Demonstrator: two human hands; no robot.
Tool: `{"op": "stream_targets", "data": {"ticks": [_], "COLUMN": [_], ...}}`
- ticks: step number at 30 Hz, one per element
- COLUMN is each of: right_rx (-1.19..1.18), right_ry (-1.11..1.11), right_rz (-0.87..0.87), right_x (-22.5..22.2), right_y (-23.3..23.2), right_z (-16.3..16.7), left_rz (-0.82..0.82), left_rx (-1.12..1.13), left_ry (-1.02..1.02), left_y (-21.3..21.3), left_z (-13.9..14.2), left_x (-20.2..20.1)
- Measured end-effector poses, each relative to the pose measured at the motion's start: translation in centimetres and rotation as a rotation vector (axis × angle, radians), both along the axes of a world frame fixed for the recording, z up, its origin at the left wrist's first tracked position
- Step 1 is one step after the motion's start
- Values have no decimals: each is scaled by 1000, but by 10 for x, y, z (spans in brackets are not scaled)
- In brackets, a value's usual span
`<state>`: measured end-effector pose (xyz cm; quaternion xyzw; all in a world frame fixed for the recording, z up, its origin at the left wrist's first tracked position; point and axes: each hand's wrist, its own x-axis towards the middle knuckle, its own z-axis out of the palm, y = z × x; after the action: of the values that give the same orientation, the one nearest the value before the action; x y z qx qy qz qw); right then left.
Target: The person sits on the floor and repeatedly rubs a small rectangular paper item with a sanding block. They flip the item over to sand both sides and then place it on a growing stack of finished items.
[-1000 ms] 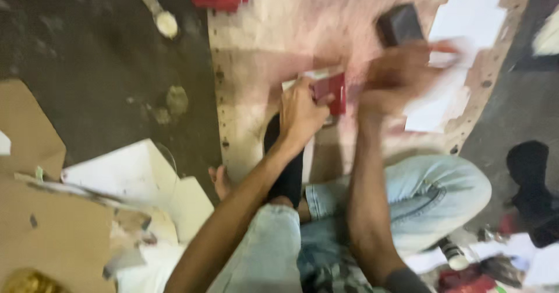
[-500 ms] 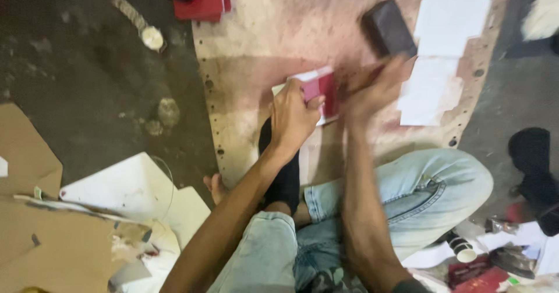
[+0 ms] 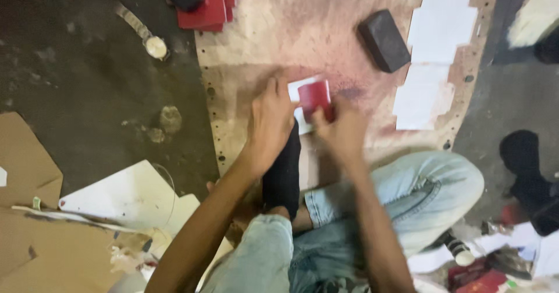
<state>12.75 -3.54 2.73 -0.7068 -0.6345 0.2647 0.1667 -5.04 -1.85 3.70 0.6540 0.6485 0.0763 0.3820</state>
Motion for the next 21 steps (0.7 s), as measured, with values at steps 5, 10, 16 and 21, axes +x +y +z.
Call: {"op": "stream_targets", "data": {"ticks": [5,10,16,21], "right_rx": [6,172,304,846], "right_ry": [48,-30,566,506], "right_rz": [98,-61,-336,-445], "right_x": [0,60,-14,14], "right_y": [-3,30,68,32], "right_z": [10,59,-4,-1], "left_rz": [-683,-884,-786,-791], "left_rx": [584,545,423,453], "left_ry": [50,43,-112,-48], "left_y": [-14,-9,-10,-10], "left_z": [6,-6,-13,-12], "left_x": [-25,-28,-26,-26]}}
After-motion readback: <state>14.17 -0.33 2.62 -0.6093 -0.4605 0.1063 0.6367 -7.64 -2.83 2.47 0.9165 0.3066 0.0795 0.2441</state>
